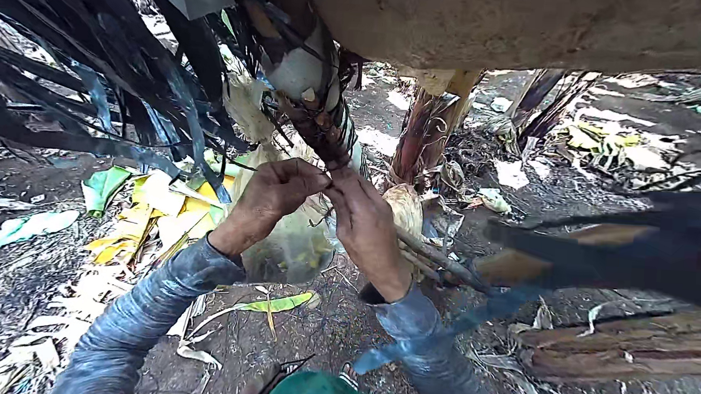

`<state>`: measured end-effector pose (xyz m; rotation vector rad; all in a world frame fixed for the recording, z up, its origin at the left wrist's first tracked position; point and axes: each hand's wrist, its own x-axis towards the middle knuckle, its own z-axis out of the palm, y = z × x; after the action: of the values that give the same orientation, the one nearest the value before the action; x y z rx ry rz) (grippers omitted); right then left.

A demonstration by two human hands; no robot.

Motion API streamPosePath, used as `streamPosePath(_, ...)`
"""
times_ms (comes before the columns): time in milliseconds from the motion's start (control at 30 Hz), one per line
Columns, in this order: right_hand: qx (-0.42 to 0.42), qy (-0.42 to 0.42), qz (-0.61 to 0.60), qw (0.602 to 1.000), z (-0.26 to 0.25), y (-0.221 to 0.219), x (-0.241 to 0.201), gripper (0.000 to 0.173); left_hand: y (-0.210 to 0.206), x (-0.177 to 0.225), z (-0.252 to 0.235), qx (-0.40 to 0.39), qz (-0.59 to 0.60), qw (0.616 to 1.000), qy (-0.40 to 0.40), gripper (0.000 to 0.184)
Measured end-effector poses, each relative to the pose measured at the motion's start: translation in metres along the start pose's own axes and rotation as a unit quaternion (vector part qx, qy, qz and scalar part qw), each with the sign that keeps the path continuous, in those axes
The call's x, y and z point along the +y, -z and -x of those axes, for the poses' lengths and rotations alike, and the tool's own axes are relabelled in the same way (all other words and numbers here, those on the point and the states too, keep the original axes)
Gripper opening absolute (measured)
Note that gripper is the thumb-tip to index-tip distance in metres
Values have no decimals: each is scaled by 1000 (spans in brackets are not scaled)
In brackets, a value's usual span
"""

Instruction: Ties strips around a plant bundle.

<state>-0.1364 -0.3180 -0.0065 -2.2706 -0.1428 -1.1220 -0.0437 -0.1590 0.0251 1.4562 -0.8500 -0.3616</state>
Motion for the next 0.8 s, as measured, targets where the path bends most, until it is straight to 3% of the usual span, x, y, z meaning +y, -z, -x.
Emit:
streamPosePath(233,-33,108,-13,993,-14,17,24,22,13,5,-14,-34,-203,972,-117,17)
streamPosePath(367,-25,62,-16,998,-24,13,23,24,9,-11,-22,118,-447,837,-291,19)
streamPosePath(533,-33,2,-9,999,-44,15,1,21,10,-25,-36,209,-512,692,-464,16)
streamPosePath(600,-39,-17,-10,999,-53,17,-6,19,13,-28,-38,195,-522,672,-487,15)
streamPosePath(667,-37,-20,-9,999,-52,20,-7,16,11,-23,-34,171,-525,699,-454,15)
streamPosePath(700,-25,-18,-14,999,-47,24,-6,15,8,-20,-30,151,-505,739,-421,17)
streamPosePath(800,48,-31,-48,997,-24,49,0,19,7,-5,-22,37,-286,936,-203,18)
